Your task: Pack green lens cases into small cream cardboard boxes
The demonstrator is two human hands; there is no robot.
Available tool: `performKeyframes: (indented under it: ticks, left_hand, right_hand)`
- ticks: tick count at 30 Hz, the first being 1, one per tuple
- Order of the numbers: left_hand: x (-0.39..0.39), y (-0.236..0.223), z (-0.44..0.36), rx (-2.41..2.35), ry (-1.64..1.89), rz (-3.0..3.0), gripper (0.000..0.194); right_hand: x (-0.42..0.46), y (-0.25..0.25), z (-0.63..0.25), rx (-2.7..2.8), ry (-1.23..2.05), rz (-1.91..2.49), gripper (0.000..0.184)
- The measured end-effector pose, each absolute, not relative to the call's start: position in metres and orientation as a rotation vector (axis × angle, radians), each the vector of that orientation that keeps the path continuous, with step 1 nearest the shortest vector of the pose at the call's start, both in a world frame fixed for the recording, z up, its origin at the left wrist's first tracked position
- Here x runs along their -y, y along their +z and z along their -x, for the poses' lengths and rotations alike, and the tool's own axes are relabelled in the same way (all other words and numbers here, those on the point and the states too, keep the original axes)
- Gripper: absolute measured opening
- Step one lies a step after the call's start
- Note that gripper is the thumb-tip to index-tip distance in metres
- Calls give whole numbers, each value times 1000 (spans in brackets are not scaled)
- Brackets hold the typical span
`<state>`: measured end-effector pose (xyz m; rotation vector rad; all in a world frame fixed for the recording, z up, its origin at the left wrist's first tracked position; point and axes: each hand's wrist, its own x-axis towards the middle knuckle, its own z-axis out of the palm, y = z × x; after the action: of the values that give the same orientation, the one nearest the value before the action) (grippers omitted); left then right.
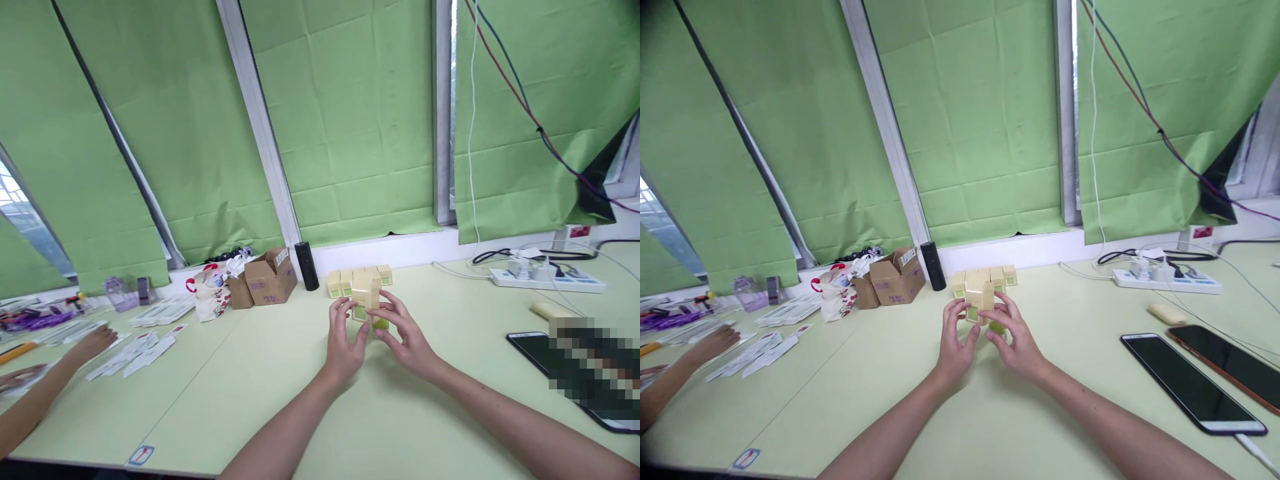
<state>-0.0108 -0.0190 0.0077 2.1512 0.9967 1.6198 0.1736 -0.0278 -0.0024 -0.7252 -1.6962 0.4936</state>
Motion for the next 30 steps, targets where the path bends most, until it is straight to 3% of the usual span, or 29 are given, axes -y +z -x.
performKeyframes:
  ticks: [8,19,24,30]
  left_hand:
    - [14,5,11,-1054,1645,-2055,43]
    - [-2,5,15,-1169,1624,-1741,47]
    - [-21,-5,25,-1177,1590,-1548,49]
    - [-40,-19,35,-1246,1347,-1437,42]
  right_hand:
    - [36,-1,-172,1848,330,671,50]
    - [32,-6,-175,1939,285,625,48]
    - [16,-15,-181,1842,205,864,41]
    - [0,-30,-190,1865,226,1203,46]
